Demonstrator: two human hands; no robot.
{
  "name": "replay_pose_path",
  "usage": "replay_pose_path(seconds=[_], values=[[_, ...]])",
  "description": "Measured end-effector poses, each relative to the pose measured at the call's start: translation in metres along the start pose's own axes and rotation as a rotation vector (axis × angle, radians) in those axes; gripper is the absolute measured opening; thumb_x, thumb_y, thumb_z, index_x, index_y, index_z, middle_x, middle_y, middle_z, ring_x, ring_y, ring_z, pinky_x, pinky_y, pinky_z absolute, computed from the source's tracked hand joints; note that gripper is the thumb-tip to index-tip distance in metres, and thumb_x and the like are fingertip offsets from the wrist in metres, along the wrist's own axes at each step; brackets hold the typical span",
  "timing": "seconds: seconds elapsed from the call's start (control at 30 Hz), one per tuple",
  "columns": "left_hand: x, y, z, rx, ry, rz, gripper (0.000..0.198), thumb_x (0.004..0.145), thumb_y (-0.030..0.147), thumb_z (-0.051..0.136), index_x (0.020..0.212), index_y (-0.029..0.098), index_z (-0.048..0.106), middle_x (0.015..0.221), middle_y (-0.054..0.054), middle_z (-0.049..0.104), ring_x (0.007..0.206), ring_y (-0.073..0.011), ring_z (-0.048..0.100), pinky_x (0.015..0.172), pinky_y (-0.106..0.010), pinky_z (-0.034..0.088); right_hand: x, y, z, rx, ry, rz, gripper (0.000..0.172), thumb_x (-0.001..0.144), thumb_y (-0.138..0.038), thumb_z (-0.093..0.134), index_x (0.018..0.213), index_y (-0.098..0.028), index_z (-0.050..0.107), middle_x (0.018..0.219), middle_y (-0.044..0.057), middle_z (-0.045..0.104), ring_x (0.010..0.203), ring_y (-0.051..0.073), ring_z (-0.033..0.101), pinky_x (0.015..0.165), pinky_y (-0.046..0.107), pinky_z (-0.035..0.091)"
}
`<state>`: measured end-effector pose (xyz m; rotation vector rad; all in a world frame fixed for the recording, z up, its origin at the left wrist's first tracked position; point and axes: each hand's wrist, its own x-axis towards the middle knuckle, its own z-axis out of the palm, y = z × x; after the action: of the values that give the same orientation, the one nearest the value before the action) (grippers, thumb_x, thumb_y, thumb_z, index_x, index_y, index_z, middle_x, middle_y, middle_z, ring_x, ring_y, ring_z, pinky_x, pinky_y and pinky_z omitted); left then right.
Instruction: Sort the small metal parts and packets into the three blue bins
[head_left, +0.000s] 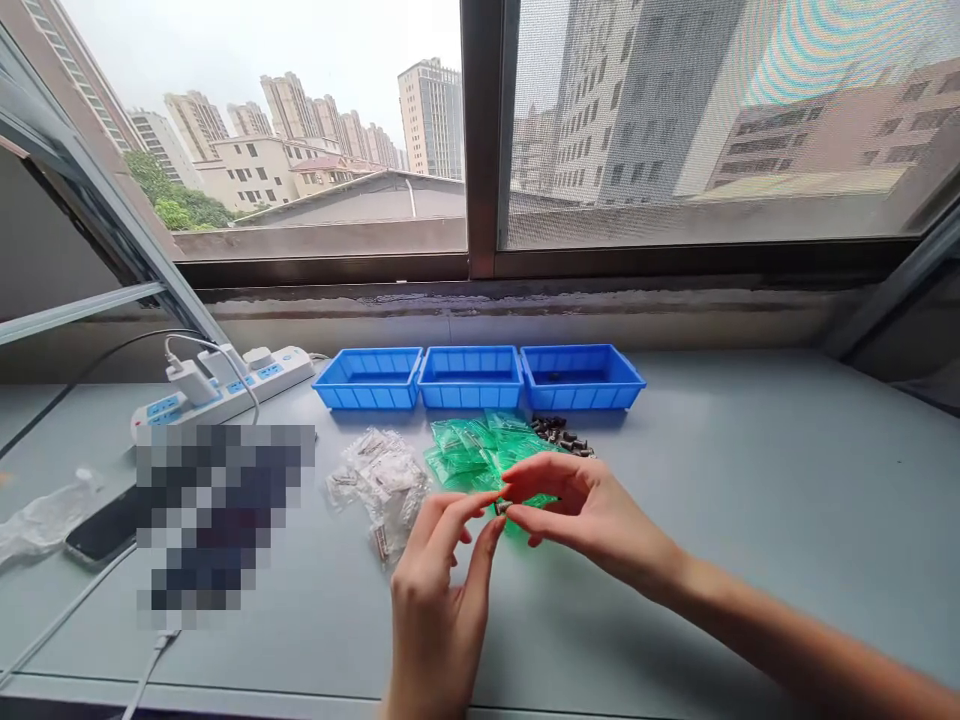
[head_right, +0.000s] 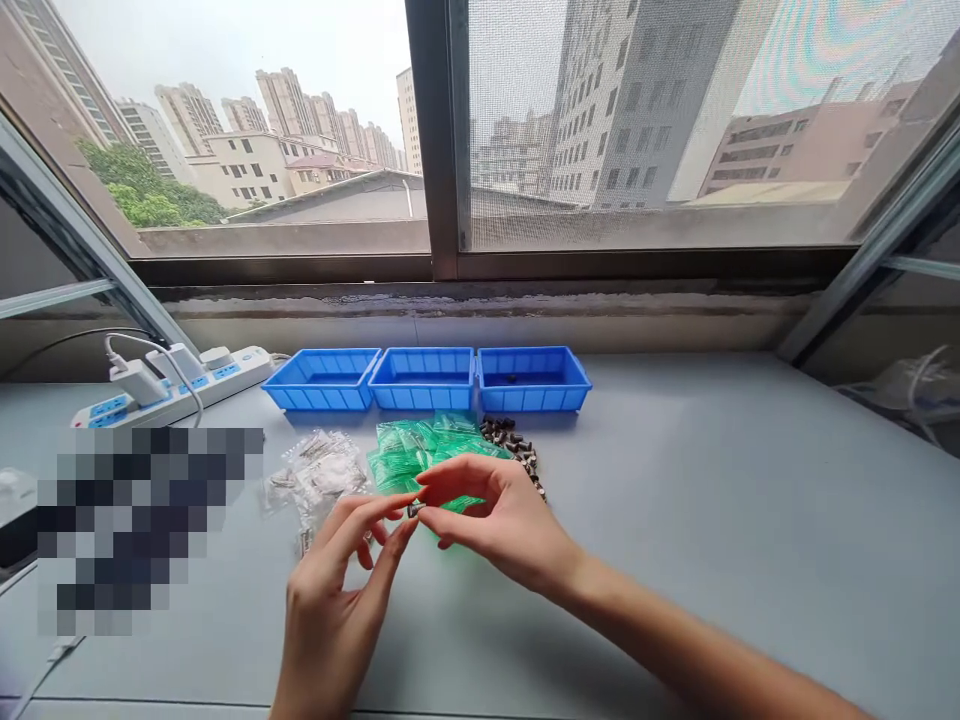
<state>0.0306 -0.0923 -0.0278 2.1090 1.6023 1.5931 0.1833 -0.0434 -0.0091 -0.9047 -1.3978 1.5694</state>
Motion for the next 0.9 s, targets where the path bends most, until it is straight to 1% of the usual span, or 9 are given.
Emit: replay_pose_path(seconds=[0.1,0.2,0.3,0.37,0.53,0.67,0.73,0.83,0.9], values=[[-0.001,-0.001,0.000,-0.017,-0.001,-0.007,0.013,0.090,0.024,0.056,0.091,0.022,0.068,0.078,-0.001,0.065,0.058,-0.0096,0.058,0.049,-0.018,0.048,0.000,0.002,-0.001,-0.045,-0.017,0.004,0.034,0.063,-0.040,0.082,0.089,-0.020,0.075,0.087,0.006,0.076,0.075,0.019,0.070,0.054,0.026,0.058],[-0.003,-0.004,0.000,-0.027,-0.023,0.003,0.016,0.091,0.020,0.053,0.098,0.022,0.067,0.084,-0.001,0.066,0.067,-0.0104,0.062,0.054,-0.019,0.049,0.000,0.006,-0.001,-0.091,-0.069,0.014,0.031,0.071,-0.040,0.076,0.094,-0.020,0.077,0.091,0.007,0.076,0.077,0.019,0.069,0.051,0.023,0.057],[-0.004,-0.006,0.000,-0.024,-0.034,0.022,0.018,0.092,0.018,0.051,0.101,0.023,0.066,0.086,-0.001,0.066,0.074,-0.0115,0.064,0.057,-0.019,0.050,-0.002,0.007,0.000,-0.125,-0.102,0.012,0.027,0.076,-0.039,0.072,0.094,-0.020,0.078,0.086,0.007,0.075,0.074,0.017,0.068,0.049,0.021,0.055],[-0.004,-0.005,0.000,-0.016,-0.035,0.026,0.017,0.092,0.017,0.051,0.101,0.023,0.065,0.088,-0.001,0.065,0.075,-0.0108,0.064,0.057,-0.018,0.050,-0.004,0.006,0.000,-0.161,-0.092,0.006,0.026,0.076,-0.038,0.073,0.093,-0.020,0.079,0.081,0.006,0.075,0.071,0.016,0.067,0.047,0.020,0.054],[-0.004,-0.003,0.000,0.043,-0.018,0.016,0.010,0.090,0.022,0.057,0.097,0.022,0.063,0.085,0.000,0.062,0.062,-0.0087,0.056,0.056,-0.018,0.049,-0.005,0.001,0.000,-0.230,-0.039,-0.039,0.023,0.077,-0.037,0.070,0.087,-0.019,0.079,0.078,0.006,0.073,0.065,0.015,0.065,0.046,0.020,0.053],[-0.004,-0.002,0.002,0.078,-0.013,0.025,0.010,0.090,0.025,0.055,0.091,0.021,0.064,0.084,-0.001,0.061,0.060,-0.0099,0.055,0.056,-0.021,0.050,-0.004,0.003,0.002,-0.209,-0.006,-0.067,0.019,0.075,-0.035,0.070,0.081,-0.018,0.078,0.077,0.005,0.073,0.063,0.014,0.064,0.046,0.020,0.054],[-0.005,-0.002,0.003,0.076,-0.019,0.003,0.012,0.090,0.027,0.054,0.093,0.021,0.064,0.083,-0.002,0.061,0.059,-0.0107,0.055,0.053,-0.022,0.049,-0.001,0.003,0.000,-0.178,0.015,-0.062,0.019,0.072,-0.036,0.072,0.077,-0.018,0.077,0.074,0.005,0.072,0.061,0.014,0.064,0.045,0.020,0.054],[-0.006,-0.002,0.004,0.071,-0.034,-0.049,0.015,0.090,0.029,0.055,0.103,0.022,0.061,0.087,-0.002,0.062,0.059,-0.0111,0.055,0.051,-0.022,0.049,0.008,0.001,-0.011,-0.124,0.111,-0.081,0.022,0.066,-0.038,0.076,0.074,-0.017,0.076,0.070,0.004,0.071,0.058,0.015,0.064,0.040,0.020,0.051],[-0.007,-0.002,0.004,0.060,-0.026,-0.060,0.015,0.090,0.028,0.055,0.103,0.023,0.059,0.087,-0.001,0.061,0.060,-0.0109,0.054,0.052,-0.021,0.049,0.018,-0.001,-0.025,-0.106,0.232,-0.122,0.025,0.062,-0.039,0.078,0.075,-0.018,0.075,0.069,0.004,0.071,0.059,0.016,0.065,0.039,0.020,0.050]])
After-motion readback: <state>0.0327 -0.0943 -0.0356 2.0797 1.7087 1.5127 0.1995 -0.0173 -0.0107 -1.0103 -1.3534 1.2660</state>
